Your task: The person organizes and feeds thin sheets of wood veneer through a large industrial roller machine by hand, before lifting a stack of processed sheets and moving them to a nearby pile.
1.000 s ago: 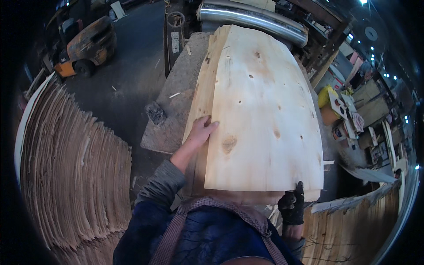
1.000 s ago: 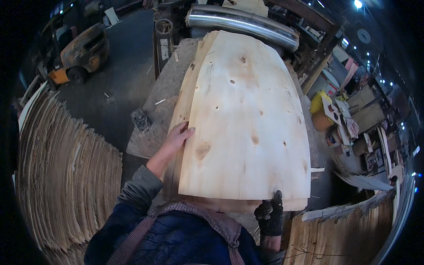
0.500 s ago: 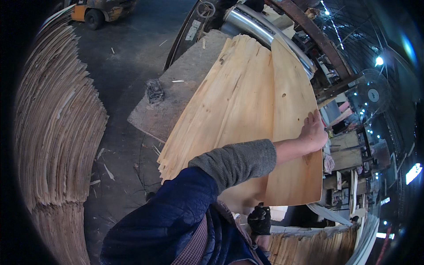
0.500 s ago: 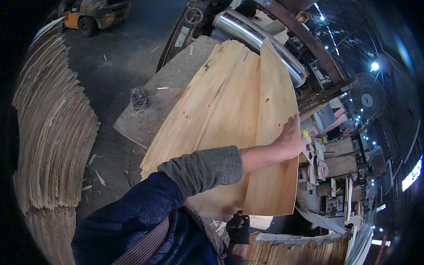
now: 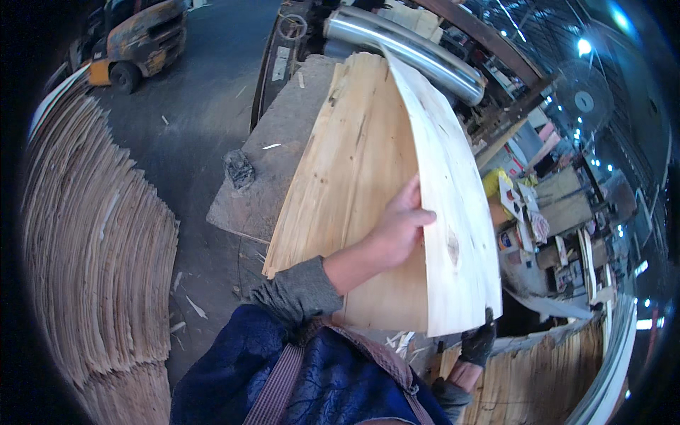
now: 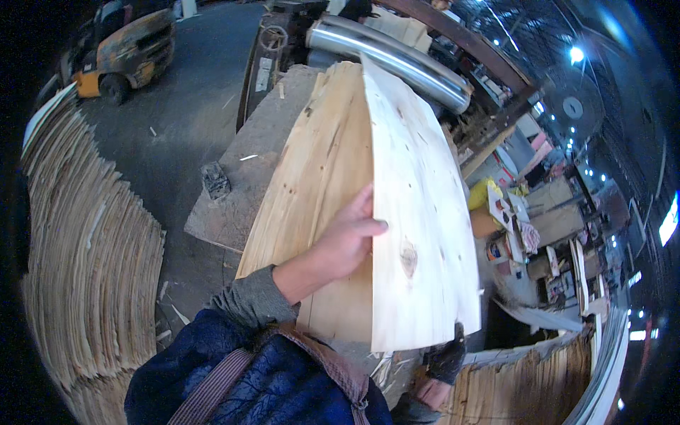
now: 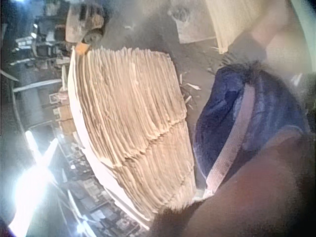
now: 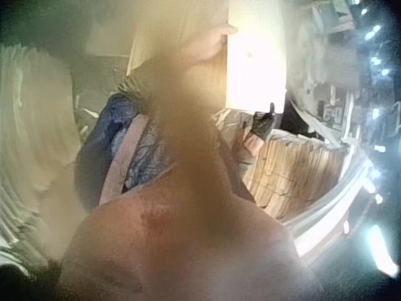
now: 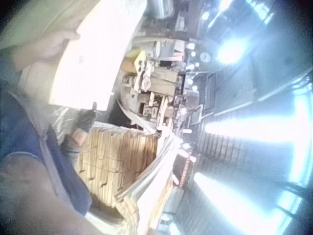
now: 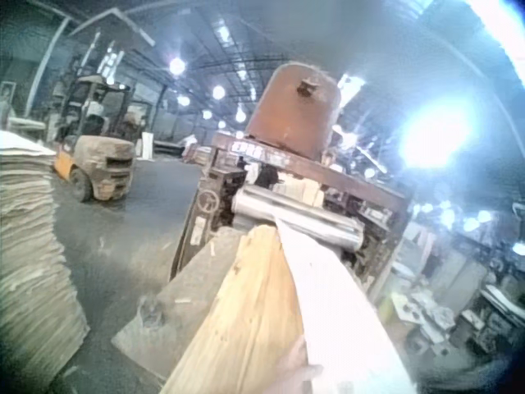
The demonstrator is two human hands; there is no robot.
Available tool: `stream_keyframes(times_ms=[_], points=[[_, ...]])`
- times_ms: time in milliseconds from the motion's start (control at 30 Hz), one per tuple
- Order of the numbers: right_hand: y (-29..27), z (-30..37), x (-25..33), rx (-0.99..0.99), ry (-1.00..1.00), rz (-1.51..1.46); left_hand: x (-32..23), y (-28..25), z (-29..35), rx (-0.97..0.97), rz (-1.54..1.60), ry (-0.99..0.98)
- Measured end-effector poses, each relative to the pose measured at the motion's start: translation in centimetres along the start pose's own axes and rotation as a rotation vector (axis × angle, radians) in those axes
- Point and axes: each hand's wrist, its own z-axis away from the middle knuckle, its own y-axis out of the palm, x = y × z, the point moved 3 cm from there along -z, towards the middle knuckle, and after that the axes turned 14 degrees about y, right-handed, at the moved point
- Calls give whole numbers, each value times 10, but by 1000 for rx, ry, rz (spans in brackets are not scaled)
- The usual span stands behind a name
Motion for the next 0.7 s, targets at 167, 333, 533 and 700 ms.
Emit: stream_keyframes(times_ms=[167, 333, 533, 700], points=[[-24, 0, -18, -24, -16, 4, 10, -76, -54, -133, 227, -547], [-44, -28, -41, -33, 176, -265, 50, -94, -90, -160, -270, -409], [-73, -59, 28, 127, -14, -330, 70, 40, -5, -74, -163, -101], [-24, -127, 59, 299, -141, -445, 67, 67, 78, 1227, -693, -534]])
